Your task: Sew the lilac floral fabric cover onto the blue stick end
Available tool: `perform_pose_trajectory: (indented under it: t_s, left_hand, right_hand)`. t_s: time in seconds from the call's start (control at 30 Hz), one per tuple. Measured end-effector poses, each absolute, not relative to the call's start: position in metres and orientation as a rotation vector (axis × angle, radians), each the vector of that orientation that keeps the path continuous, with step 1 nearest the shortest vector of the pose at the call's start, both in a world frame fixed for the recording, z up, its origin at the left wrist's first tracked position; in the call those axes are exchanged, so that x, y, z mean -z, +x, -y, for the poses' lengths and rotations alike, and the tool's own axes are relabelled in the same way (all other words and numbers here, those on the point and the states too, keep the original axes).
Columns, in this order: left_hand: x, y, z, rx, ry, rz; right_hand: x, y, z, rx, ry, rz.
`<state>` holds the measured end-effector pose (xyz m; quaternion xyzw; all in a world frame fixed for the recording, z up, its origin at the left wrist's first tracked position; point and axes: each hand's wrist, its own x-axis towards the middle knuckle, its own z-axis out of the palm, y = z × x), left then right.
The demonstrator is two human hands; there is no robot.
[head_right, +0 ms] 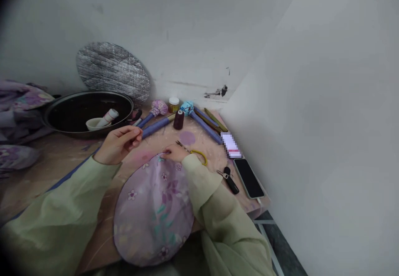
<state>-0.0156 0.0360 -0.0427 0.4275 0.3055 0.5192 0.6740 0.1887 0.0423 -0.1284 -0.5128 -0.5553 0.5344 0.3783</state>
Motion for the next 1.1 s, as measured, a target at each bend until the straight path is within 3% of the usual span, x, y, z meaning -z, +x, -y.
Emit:
perform_pose_trajectory:
  t_s: [0.3, 0.5, 0.73, 1.1]
  left_hand:
    - [0.030, -0.022, -0.030, -1.202, 0.931, -0.646]
    - [0.025, -0.022, -0.022, -1.179, 0.903, -0.635]
    - [0.017, -0.014, -0.002, -1.084, 0.882, -0.558]
    - [0.024, -0.004, 0.007, -1.010, 0.810, -0.539]
  right_hand:
    - [0.118, 0.175, -0.078, -1.058, -1.585, 1.555]
    - [0.104, 0.163, -0.058, -0.921, -1.457, 1.550]
    - [0.059, 0.158, 0.008, -1.041, -1.051, 1.561]
    - [0.043, 0.162, 0.046, -1.206, -0.990, 1.453]
